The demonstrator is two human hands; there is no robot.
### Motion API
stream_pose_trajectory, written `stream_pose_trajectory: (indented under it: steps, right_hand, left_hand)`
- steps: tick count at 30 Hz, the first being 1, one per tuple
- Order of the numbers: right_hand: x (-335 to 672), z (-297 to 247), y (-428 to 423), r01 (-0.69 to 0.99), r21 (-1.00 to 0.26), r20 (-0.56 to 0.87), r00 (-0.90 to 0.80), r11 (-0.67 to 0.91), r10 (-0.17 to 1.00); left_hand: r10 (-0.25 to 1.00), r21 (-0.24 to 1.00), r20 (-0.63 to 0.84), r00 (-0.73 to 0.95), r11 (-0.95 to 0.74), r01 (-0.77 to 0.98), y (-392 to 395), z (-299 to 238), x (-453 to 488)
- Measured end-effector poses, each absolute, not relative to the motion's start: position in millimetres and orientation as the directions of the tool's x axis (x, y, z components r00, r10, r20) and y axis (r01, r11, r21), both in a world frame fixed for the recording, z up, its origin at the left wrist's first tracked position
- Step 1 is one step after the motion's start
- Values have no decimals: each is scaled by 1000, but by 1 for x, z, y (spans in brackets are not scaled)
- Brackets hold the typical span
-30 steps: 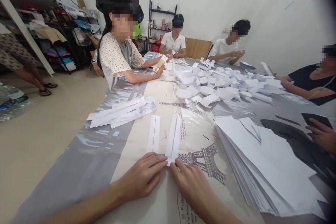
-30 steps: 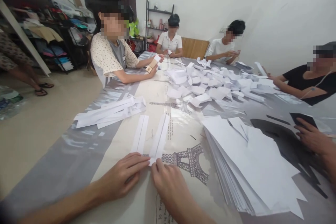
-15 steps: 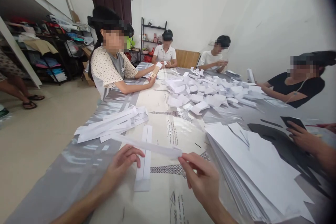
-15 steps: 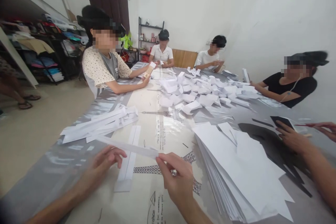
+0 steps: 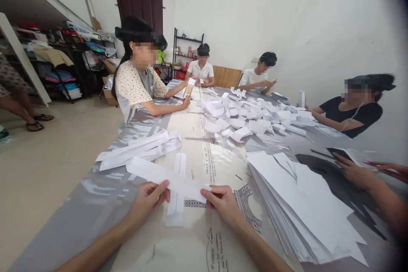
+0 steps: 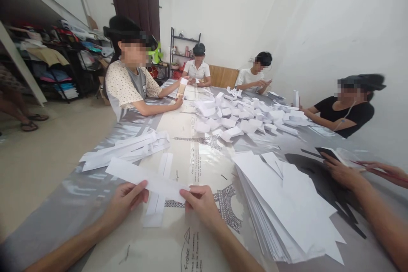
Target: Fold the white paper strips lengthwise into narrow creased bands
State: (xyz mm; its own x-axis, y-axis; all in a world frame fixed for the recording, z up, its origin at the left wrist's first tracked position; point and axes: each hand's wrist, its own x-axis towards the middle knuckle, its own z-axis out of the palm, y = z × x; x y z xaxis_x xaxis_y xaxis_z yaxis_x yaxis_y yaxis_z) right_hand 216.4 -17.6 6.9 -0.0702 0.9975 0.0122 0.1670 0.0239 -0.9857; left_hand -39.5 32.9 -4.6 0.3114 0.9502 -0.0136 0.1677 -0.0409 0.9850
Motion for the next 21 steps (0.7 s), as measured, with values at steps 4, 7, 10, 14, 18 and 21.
stream_pose_trajectory:
  steps: [4, 7, 10, 14, 18, 21]
  right_hand:
    - [207, 3, -18, 143, -990, -4, -117, 13, 993]
    - [207, 0, -17, 120, -993, -29, -177, -8, 984]
    - [212, 2, -16, 116, -993, -34, -183, -13, 982]
    - [209, 1, -18, 124, -992, -15, -107, -2, 994]
    - [195, -7, -22, 109, -994, -20, -105, -9, 994]
    - [192, -8, -21, 67, -997, -42, -190, -30, 981]
  left_hand:
    - [887, 973, -23, 461, -86, 213, 23, -3, -34]
    - [884, 981, -34, 466, -59, 184, 23, -7, -34]
    - [892, 989, -44, 451, -26, 148, 25, -9, -34]
    - [864, 980, -41, 503, -63, 189, 22, -5, -32]
    - [809, 980, -80, 582, -43, 194, 15, 1, -27]
    - [804, 981, -83, 588, -38, 191, 13, 2, -28]
